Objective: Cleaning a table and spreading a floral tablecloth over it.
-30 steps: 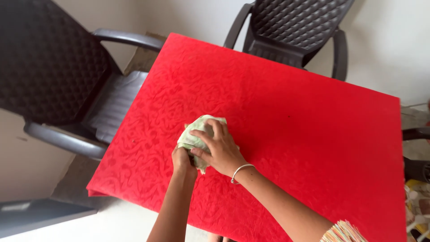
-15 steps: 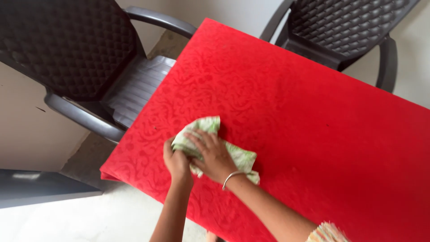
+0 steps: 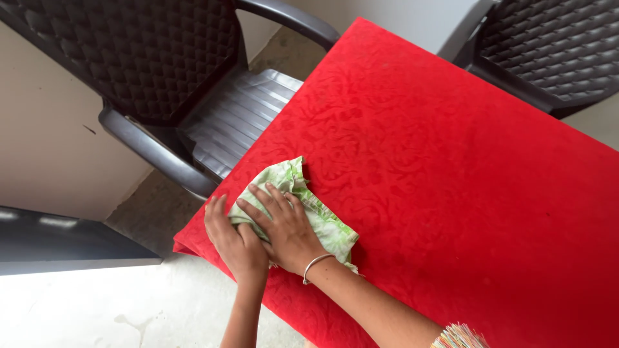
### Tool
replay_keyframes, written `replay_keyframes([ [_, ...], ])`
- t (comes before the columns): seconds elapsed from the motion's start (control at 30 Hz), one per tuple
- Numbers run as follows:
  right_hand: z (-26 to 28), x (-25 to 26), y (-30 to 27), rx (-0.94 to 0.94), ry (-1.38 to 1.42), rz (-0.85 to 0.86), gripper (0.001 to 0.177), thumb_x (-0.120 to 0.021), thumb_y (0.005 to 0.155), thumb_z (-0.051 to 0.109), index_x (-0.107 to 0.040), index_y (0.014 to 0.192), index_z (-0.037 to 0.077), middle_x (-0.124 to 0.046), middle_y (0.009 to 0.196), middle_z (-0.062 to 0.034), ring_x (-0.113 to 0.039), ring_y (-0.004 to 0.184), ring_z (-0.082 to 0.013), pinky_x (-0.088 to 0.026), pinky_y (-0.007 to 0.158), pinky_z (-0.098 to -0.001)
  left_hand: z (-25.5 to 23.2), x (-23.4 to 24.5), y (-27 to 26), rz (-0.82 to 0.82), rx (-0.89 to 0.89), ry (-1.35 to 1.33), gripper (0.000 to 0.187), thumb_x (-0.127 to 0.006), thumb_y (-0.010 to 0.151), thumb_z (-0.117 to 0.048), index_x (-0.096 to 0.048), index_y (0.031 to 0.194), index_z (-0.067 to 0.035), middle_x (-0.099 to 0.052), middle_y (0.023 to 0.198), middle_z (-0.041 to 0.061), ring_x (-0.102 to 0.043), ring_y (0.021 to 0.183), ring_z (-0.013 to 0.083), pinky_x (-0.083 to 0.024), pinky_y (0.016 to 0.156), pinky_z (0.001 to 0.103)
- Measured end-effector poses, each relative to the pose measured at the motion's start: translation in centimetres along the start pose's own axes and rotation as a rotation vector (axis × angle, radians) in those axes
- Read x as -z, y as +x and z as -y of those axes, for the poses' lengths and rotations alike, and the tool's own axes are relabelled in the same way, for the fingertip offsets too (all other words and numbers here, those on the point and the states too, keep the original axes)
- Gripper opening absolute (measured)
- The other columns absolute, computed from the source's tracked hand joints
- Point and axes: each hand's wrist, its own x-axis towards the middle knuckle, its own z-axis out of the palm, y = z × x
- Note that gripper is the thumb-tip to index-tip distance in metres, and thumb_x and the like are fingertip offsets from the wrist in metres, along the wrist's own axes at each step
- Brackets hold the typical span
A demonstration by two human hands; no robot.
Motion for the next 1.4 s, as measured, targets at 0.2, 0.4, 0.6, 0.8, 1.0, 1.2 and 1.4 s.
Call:
replay_keyframes([
  [0.2,-2.7,-1.2,1.7,0.127,-0.07,0.119,0.029,-0.055,0.102,0.022,-0.064,0.127,0.011,-0.052,0.154,-0.0079,-0.042,0.15,-0.0286,-0.033,0.126,-0.0459,-0.3,-0.5,0.3,0.184,-0.071,0.079,0.049,-0.048,0.104,-0.028,-0.05,0.145,-0.003,-0.04,0.159,0.021,-0.032,0.15,0.0426,-0.026,0.121,0.053],
  [0.4,-4.8,1.0,2.9,0.151,0.003,-0.004,0.031,-0.055,0.099,0.015,-0.067,0.127,0.014,-0.056,0.149,-0.0069,-0.048,0.142,-0.031,-0.039,0.119,-0.0463,-1.1,-3.4,0.4,0.159,-0.066,0.017,0.059,-0.039,0.11,-0.039,-0.04,0.153,0.001,-0.031,0.164,0.023,-0.025,0.153,0.043,-0.022,0.123,0.053],
  [0.6,-11.4,2.8,1.8,0.129,-0.266,-0.111,0.055,-0.052,0.09,-0.01,-0.064,0.136,0.017,-0.057,0.149,-0.0082,-0.05,0.142,-0.0286,-0.04,0.122,-0.0428,0.5,-5.4,-0.4,0.297,-0.082,0.319,0.063,-0.032,0.108,-0.043,-0.037,0.156,-0.003,-0.033,0.164,0.015,-0.022,0.155,0.0354,-0.013,0.124,0.053],
  [0.8,-12.6,5.3,-0.2,-0.166,-0.166,-0.224,0.059,-0.059,0.087,-0.007,-0.059,0.143,0.011,-0.057,0.148,-0.012,-0.05,0.14,-0.031,-0.037,0.116,-0.0431,-0.1,-5.8,0.2,0.292,0.002,0.32,0.06,-0.031,0.107,-0.045,-0.04,0.155,-0.011,-0.037,0.163,0.012,-0.023,0.155,0.0328,-0.01,0.125,0.052],
  [1.0,-4.6,4.4,0.4,0.107,-0.007,-0.003,0.05,-0.073,0.085,0.026,-0.062,0.133,0.017,-0.043,0.153,-0.0139,-0.035,0.142,-0.0394,-0.025,0.116,-0.0613,1.4,-5.8,1.2,0.266,0.181,-0.037,0.061,-0.022,0.107,-0.047,-0.038,0.157,-0.015,-0.038,0.164,0.009,-0.023,0.156,0.0277,-0.007,0.125,0.051],
  [1.2,-6.1,1.2,1.3,0.11,-0.189,0.077,0.034,-0.065,0.088,0.019,-0.071,0.121,0.023,-0.045,0.158,-0.0035,-0.037,0.148,-0.033,-0.026,0.121,-0.0592,0.0,-5.6,0.7,0.257,0.108,0.099,0.062,-0.023,0.108,-0.047,-0.038,0.157,-0.012,-0.041,0.163,0.011,-0.025,0.157,0.0289,-0.009,0.125,0.05],
  [1.4,-7.6,1.1,2.7,0.123,-0.11,-0.023,0.032,-0.061,0.097,0.013,-0.07,0.126,0.024,-0.05,0.154,-0.0036,-0.044,0.145,-0.0309,-0.031,0.121,-0.0576,-0.4,-5.8,-0.1,0.234,0.073,0.135,0.065,-0.025,0.11,-0.044,-0.029,0.161,-0.003,-0.037,0.162,0.015,-0.023,0.156,0.0317,-0.009,0.125,0.052],
])
